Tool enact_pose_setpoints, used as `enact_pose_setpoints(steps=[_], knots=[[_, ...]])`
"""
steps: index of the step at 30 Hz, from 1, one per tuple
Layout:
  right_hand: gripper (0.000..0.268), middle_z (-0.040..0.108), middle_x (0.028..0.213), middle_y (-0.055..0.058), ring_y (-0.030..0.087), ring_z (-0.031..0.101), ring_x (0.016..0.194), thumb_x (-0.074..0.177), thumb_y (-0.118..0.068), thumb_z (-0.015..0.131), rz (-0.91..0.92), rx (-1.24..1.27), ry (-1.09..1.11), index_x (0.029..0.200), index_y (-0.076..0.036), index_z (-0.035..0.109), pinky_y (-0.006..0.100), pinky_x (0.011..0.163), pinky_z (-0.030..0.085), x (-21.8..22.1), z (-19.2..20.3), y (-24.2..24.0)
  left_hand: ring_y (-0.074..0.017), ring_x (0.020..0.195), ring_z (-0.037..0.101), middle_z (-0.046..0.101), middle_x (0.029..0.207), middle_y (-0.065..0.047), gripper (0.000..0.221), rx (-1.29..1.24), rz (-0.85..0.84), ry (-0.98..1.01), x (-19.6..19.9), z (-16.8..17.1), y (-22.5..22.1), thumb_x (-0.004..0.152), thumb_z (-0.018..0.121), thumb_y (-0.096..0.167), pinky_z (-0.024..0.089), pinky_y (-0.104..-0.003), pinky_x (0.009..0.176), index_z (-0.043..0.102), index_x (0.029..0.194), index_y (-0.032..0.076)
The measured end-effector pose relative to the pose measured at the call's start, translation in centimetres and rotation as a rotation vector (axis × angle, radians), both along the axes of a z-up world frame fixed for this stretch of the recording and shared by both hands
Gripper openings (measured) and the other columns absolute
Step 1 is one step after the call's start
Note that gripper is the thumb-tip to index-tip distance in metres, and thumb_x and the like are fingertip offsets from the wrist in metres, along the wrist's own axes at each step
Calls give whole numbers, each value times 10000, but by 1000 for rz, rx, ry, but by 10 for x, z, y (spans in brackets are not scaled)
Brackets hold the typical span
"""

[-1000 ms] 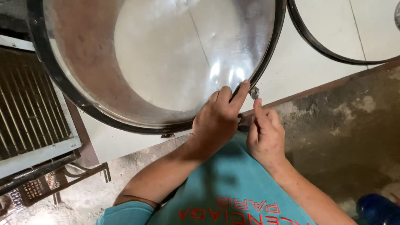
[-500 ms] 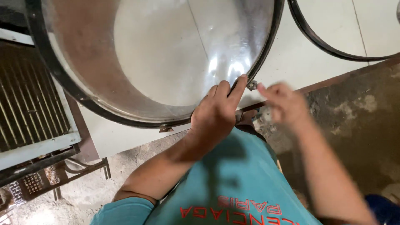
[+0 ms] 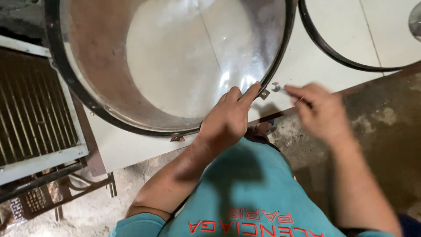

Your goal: Repairing a drum by adjusting the tension rods on the rim using a small wrench

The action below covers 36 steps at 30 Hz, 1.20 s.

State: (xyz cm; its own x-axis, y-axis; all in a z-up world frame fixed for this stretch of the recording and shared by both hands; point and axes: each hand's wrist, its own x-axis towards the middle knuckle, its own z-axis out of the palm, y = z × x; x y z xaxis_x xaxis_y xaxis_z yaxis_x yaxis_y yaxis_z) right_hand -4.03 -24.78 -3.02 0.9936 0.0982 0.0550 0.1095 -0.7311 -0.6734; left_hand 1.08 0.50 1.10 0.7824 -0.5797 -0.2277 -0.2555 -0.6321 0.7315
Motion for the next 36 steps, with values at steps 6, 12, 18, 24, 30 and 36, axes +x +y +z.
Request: enact_pose_setpoints(steps=[6, 12, 18, 24, 30, 36], knots=[[335, 689, 908, -3, 216, 704, 845, 953, -71, 757, -331, 69, -167, 1250, -221, 794, 349, 801, 574, -38, -43, 50, -257, 909, 450, 431, 1061, -144, 800, 207, -162, 150, 16, 31, -7, 858, 362, -106, 492, -383, 778, 212, 1622, 79], [300, 678, 890, 108, 346, 696, 843, 977, -21, 684, -393, 19, -209, 1241, -114, 791, 435, 763, 581, -42, -39, 77, -325, 940, 478, 443, 1066, -197, 772, 192, -203, 81, 12, 19, -4, 874, 364, -120, 523, -456, 808, 184, 1610, 28], [373, 658, 928, 147, 396, 684, 899, 947, 11, 634, -425, -31, -141, 1297, -53, 744, 511, 817, 572, -45, -25, 96, -334, 984, 489, 453, 1084, -195, 703, 175, -176, 74, 9, 26, -4, 926, 321, -89, 528, -488, 843, 199, 1605, 47], [419, 609, 899, 163, 402, 659, 841, 905, 60, 627, -312, -71, -219, 1309, 15, 727, 492, 804, 553, -45, -33, 89, -357, 1027, 487, 457, 1120, -199, 745, 195, -186, 104, 9, 32, -3, 914, 396, -78, 524, -494, 894, 183, 1616, 54], [339, 660, 903, 16, 255, 684, 826, 910, 48, 668, -118, 19, -236, 1191, -92, 795, 361, 836, 548, -25, -49, 39, -357, 1050, 477, 453, 1133, -189, 736, 218, -186, 118, 10, 57, -5, 937, 417, -44, 512, -508, 922, 170, 1622, 66], [445, 671, 1029, 115, 384, 668, 902, 841, 11, 637, 260, -67, -249, 1236, -145, 769, 505, 837, 530, 25, -62, -19, -313, 967, 469, 430, 1066, -144, 761, 207, -164, 133, 9, 67, -3, 913, 388, -54, 507, -439, 847, 178, 1631, 86]])
